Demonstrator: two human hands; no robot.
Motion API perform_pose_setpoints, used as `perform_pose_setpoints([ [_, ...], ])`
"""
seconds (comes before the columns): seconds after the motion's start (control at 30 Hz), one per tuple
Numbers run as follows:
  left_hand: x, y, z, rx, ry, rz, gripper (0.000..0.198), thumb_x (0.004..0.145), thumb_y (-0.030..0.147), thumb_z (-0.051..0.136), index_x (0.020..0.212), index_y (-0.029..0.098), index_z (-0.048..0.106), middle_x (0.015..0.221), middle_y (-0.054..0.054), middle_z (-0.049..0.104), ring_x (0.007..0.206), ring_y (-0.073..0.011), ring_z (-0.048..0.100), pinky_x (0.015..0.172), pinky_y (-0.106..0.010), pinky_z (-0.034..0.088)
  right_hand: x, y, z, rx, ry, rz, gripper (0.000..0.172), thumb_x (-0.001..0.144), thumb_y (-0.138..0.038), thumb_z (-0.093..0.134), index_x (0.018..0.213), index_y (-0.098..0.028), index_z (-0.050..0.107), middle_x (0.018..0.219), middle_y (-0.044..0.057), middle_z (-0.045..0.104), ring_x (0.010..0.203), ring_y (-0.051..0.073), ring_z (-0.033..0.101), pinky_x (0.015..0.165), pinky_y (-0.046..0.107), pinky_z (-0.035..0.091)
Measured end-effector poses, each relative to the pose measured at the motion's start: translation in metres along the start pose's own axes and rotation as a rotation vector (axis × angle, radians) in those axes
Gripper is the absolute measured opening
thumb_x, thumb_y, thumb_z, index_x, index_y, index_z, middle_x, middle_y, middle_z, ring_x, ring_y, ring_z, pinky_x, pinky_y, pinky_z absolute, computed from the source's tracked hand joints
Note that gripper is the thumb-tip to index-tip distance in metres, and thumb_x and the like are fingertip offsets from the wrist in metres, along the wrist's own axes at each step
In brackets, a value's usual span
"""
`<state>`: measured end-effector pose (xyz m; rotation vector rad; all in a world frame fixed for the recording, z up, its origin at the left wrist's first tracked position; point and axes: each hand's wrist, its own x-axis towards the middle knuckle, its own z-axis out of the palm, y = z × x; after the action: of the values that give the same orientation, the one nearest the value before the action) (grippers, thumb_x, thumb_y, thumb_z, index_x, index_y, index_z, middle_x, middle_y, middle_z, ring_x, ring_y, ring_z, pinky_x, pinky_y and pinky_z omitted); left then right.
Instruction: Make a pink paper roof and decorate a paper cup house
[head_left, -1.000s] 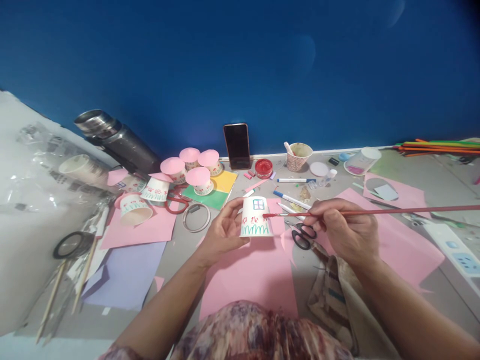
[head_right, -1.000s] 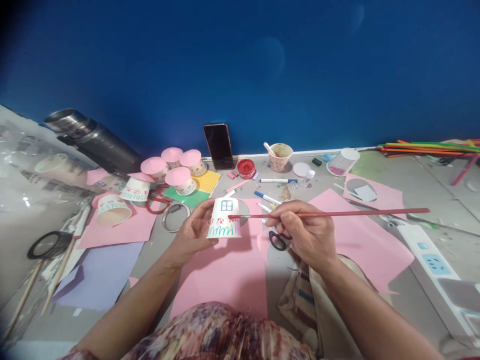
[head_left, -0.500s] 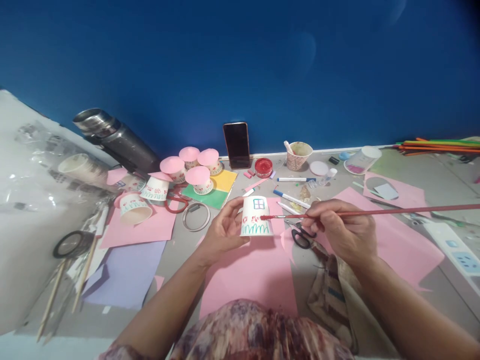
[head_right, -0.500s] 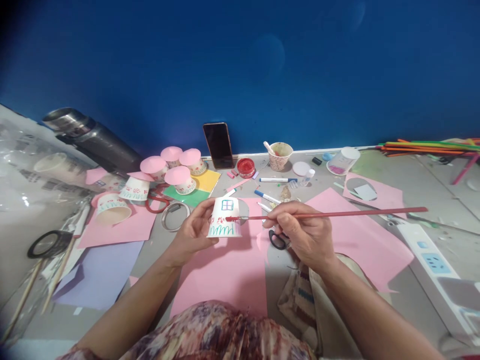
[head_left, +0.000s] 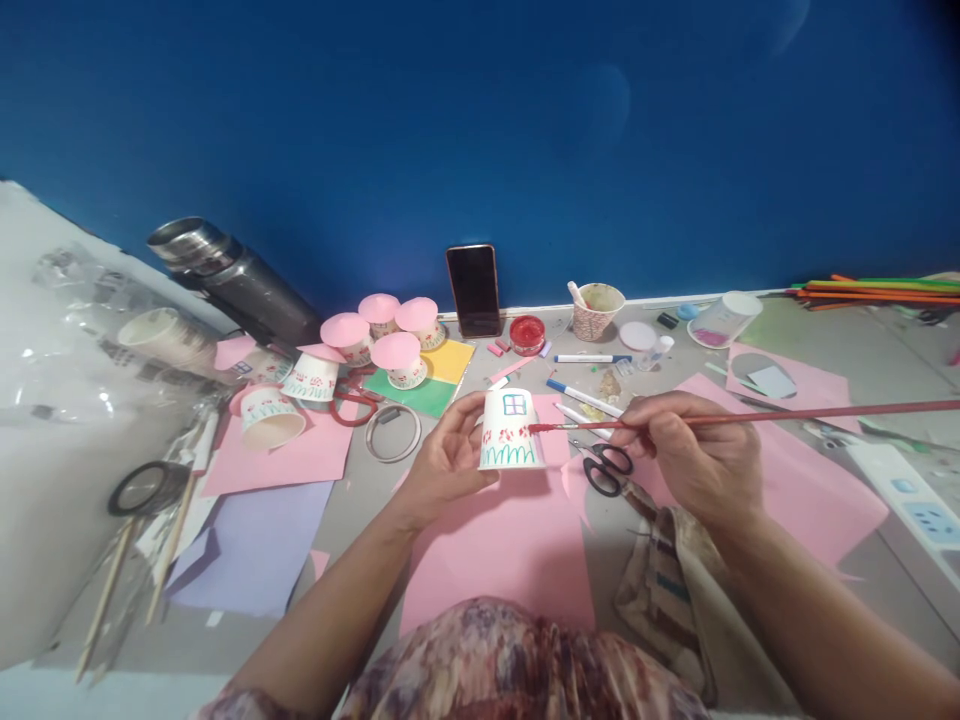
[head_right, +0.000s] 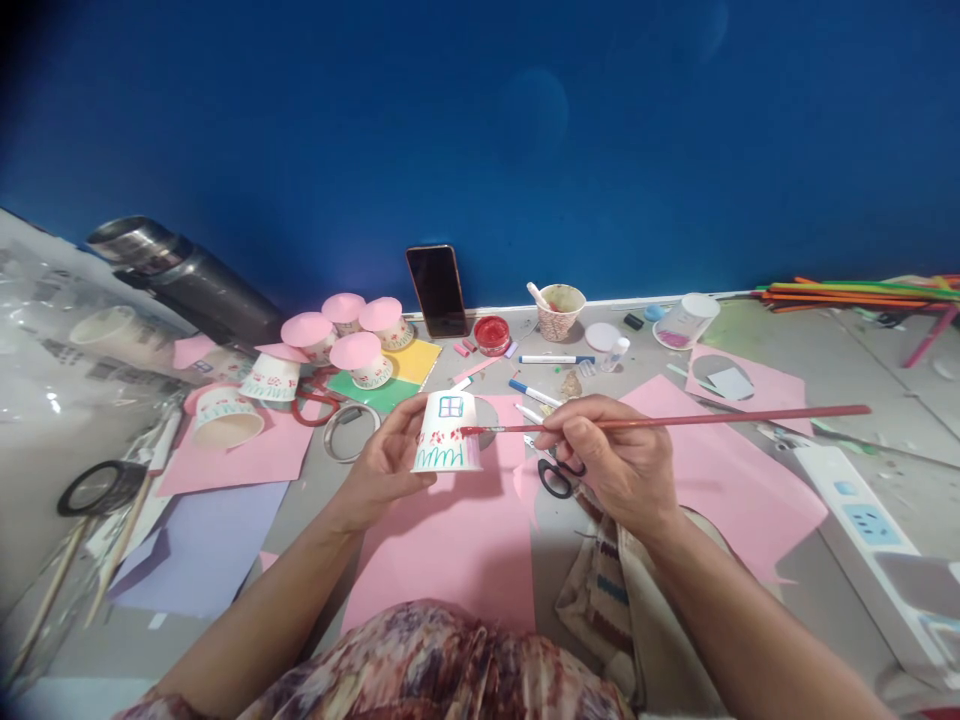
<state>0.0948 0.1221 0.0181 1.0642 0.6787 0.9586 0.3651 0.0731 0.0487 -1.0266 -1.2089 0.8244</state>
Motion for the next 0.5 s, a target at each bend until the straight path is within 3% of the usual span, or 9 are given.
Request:
perform_pose_setpoints([
  [0.5, -0.0006, -0.0003, 0.0000, 0.008, 0.015, -0.019, 0.081, 0.064, 0.018, 0.097, 0.137, 0.027, 0.061, 0.150, -0.011, 0.060, 0.134, -0.0306, 0.059, 0.098, -0.033, 0.052, -0.0017, -0.0011, -0.0011, 0.032, 0.023, -0.011, 0.021, 0.098, -0.040, 0.073, 0.088, -0.024, 0.082, 0.070, 0.003, 0.078, 0.051, 0.013, 0.065, 0.046, 0.024, 0.054],
])
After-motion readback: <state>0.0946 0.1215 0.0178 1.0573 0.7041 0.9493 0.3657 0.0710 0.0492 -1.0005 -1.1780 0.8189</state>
